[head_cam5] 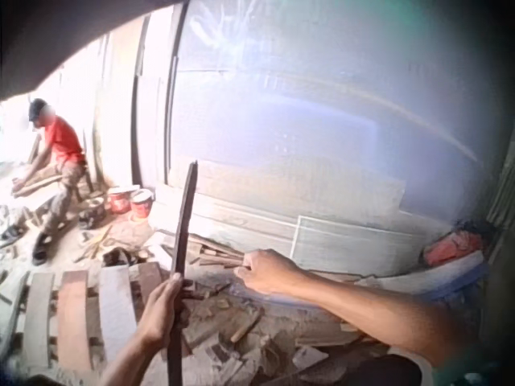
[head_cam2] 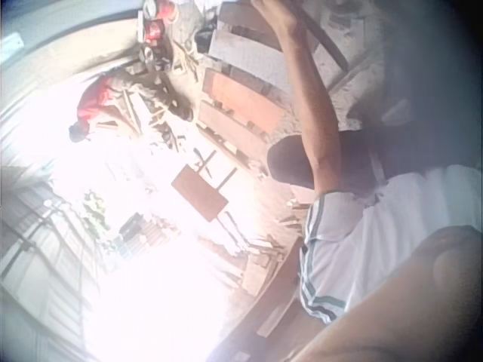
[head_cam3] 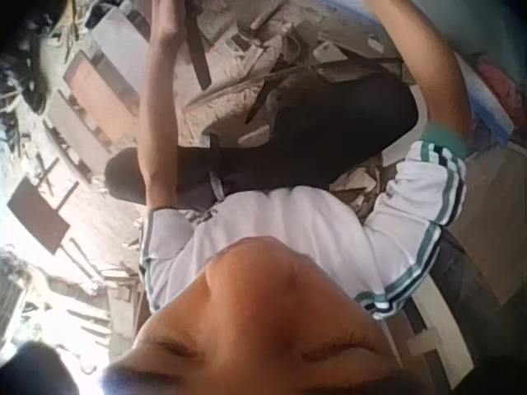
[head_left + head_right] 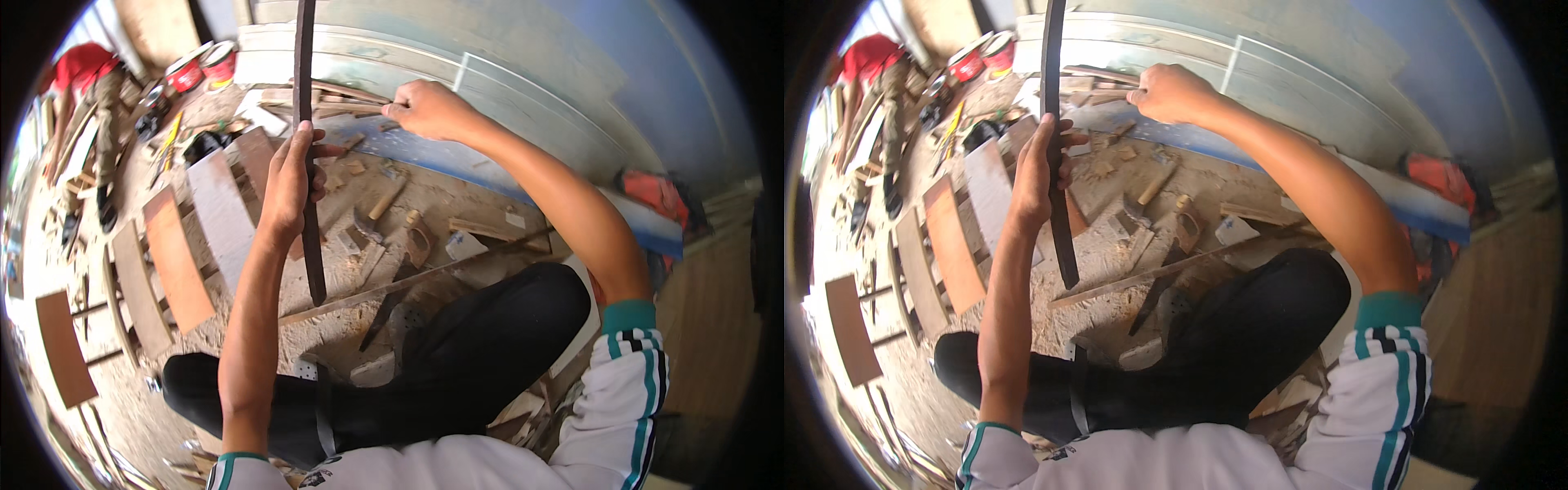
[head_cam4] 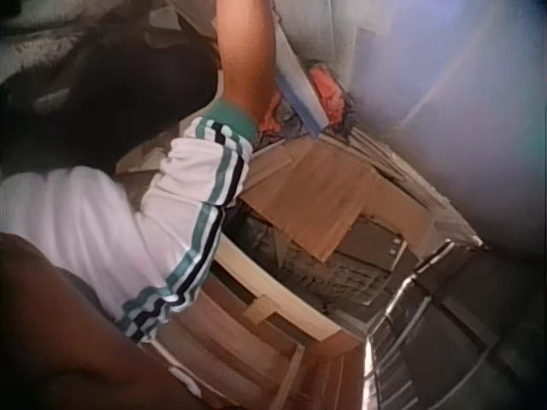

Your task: The person sits on the floor and uses a hand saw to cut a small piece of wood held between their legs. After cutting, they inspect the saw blade and the cut piece, then place the saw on a nearby wooden structure.

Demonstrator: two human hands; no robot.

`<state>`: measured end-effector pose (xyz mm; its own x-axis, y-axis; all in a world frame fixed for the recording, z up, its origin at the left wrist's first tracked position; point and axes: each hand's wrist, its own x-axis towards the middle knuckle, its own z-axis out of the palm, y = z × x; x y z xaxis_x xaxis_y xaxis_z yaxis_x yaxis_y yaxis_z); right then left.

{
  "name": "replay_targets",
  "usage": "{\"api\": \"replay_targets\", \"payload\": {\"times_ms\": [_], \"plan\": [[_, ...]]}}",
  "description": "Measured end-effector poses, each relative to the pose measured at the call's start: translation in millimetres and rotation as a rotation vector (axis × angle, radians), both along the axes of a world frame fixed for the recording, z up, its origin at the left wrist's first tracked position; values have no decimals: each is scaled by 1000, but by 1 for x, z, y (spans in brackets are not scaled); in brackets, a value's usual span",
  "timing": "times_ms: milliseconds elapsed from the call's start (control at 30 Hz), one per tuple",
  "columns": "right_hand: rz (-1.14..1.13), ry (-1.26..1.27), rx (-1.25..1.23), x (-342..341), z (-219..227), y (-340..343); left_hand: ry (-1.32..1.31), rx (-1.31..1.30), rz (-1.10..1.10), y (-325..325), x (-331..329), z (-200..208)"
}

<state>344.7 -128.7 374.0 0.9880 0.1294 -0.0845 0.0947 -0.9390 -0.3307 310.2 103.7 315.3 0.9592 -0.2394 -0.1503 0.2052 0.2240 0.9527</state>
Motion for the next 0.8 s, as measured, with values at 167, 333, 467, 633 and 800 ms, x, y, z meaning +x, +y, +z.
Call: {"api": "replay_targets", "payload": {"times_ms": [167, 333, 467, 633, 800], "plan": [[-32, 164, -308, 17, -100, -54, -8, 212, -133, -47, 23, -39], [47, 516, -435, -3, -189, -79, 3, 264, -187, -64, 3, -106], [-2, 544, -328, -20, -260, -80, 38, 384, -196, -53, -8, -164], [-153, 464, -121, -38, -349, -82, 134, 498, -207, -49, -24, -192], [-142, 590, -81, -32, -388, -67, 78, 678, -202, -39, -35, -218]]}}
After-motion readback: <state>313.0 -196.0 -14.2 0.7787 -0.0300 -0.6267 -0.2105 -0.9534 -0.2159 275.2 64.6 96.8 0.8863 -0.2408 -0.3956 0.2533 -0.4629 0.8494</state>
